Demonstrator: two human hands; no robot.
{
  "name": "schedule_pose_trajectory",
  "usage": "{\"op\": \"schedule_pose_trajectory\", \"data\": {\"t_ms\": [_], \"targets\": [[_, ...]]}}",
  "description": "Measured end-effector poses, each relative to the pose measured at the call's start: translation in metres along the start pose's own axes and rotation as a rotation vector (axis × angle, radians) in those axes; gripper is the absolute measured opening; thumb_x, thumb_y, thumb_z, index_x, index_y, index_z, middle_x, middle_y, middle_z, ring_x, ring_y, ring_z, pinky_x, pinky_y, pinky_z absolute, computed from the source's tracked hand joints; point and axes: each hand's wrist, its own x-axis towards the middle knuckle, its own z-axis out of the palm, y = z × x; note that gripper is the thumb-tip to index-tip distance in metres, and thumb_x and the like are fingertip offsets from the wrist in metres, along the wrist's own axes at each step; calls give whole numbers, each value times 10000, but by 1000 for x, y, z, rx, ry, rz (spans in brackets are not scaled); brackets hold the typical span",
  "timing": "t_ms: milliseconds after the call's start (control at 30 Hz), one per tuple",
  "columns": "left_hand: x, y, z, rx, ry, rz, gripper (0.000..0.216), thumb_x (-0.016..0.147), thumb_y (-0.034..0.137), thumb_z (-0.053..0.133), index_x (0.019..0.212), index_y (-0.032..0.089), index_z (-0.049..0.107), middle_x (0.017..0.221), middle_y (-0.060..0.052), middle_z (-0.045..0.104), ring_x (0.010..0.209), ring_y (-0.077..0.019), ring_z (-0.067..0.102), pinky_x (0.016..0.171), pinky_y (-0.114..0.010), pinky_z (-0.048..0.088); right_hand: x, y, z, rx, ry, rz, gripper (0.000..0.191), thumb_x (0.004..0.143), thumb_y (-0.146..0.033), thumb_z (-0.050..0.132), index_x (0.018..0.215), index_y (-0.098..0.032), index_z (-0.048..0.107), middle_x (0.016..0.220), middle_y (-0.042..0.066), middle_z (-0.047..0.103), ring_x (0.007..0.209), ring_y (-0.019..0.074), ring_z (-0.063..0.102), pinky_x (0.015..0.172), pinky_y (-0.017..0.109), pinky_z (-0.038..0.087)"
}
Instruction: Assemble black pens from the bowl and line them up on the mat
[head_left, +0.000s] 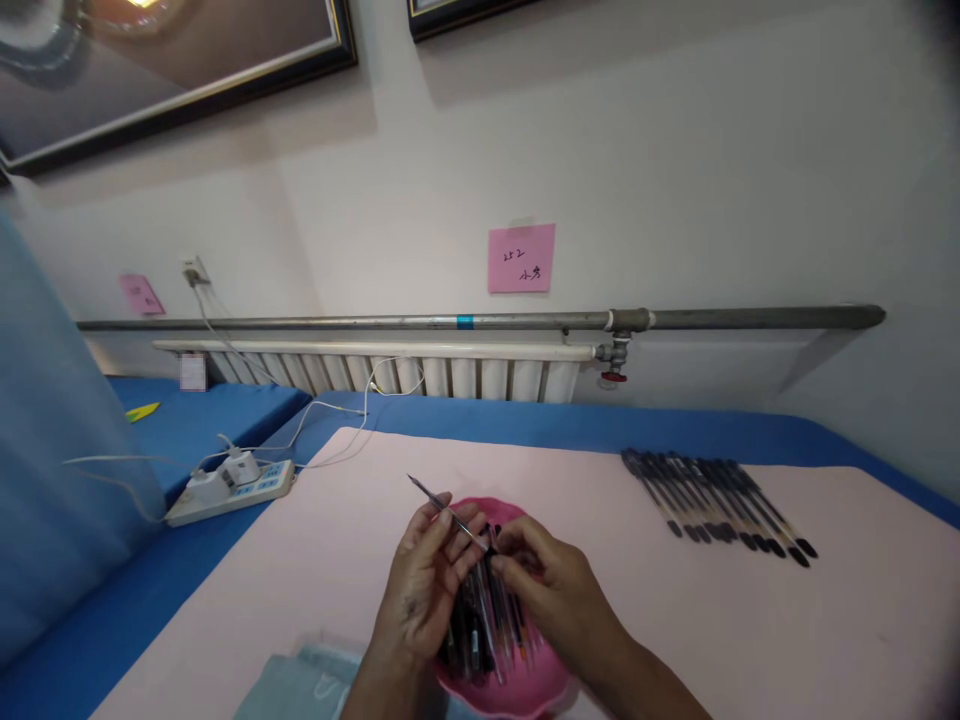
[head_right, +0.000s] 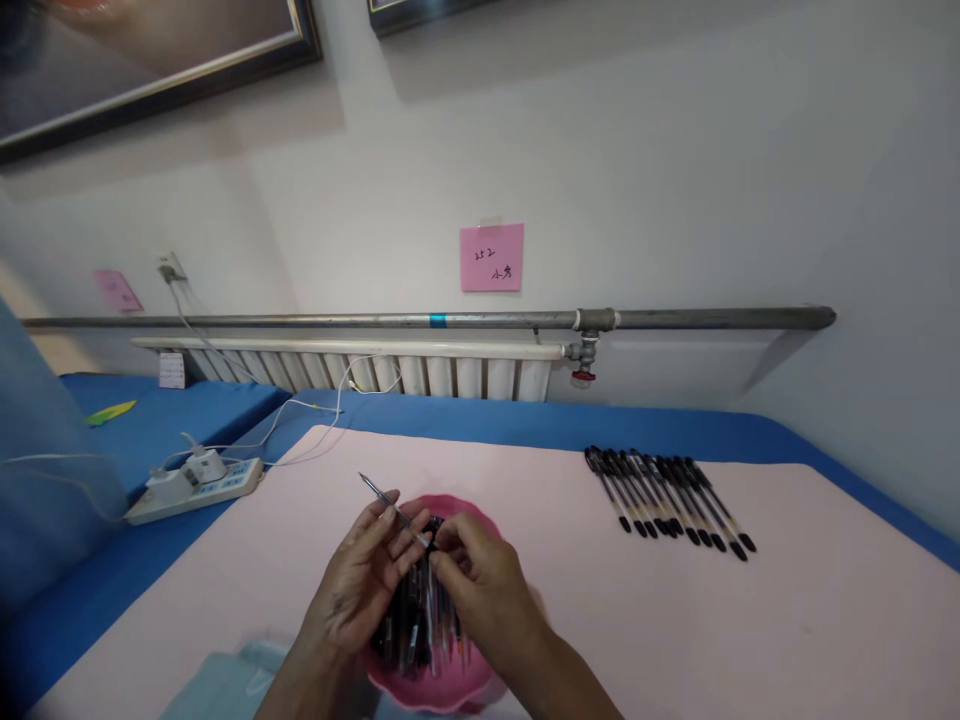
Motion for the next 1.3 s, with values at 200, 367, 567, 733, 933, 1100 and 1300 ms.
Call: {"op": "schedule_pose_trajectory", "data": {"t_ms": [200, 367, 567, 733, 933, 1100, 1300], "targets": [[0, -3, 0, 31, -2, 35, 284, 716, 167, 699, 944, 179, 530, 875, -92, 714, 831, -214, 693, 760, -323, 532, -2, 0, 2, -8, 25, -38, 88, 788, -192, 483, 740, -215, 553, 716, -7, 631, 661, 153, 594, 610, 267, 482], [-1, -8, 0, 166, -37, 60, 242, 672, 257, 747, 813, 152, 582, 790, -67, 703, 723, -166, 674, 702, -274, 525, -5, 3, -1, -150, 48, -202, 135, 860, -198, 442, 820, -222, 569, 789, 6, 646, 734, 157, 618, 684, 283, 489], [-3, -9, 1, 234, -37, 62, 249, 627, 277, 771, 756, 134, 612, 753, -61, 696, 665, -141, 646, 671, -257, 517, -6, 10, -2, -305, 21, -356, 164, 894, -177, 393, 819, -228, 530, 772, 9, 612, 720, 158, 607, 674, 294, 489], [-3, -9, 3, 235, -44, 83, 237, 632, 286, 763, 727, 141, 601, 701, -41, 687, 622, -132, 639, 644, -249, 514, -6, 7, -2, -296, 56, -390, 168, 882, -163, 396, 857, -236, 545, 803, 18, 629, 747, 163, 613, 674, 294, 502], [-4, -16, 6, 176, 10, 70, 262, 609, 299, 779, 730, 148, 603, 702, -36, 684, 616, -124, 634, 626, -234, 505, -6, 8, -2, -265, 117, -420, 145, 882, -162, 421, 841, -237, 539, 790, 6, 628, 727, 149, 610, 662, 264, 490], [-3, -16, 4, 210, -8, 91, 220, 640, 274, 756, 730, 138, 608, 693, -38, 681, 613, -115, 624, 636, -230, 500, -4, 7, -1, -188, 76, -200, 126, 882, -216, 436, 821, -227, 545, 724, -6, 638, 659, 148, 618, 610, 255, 484], [-1, -14, 2, 231, 7, 91, 219, 630, 267, 760, 699, 137, 598, 658, -26, 668, 599, -106, 606, 617, -217, 482, -3, 6, -4, -232, 17, -233, 168, 825, -175, 518, 974, -239, 562, 917, 8, 664, 824, 172, 627, 721, 286, 496]]}}
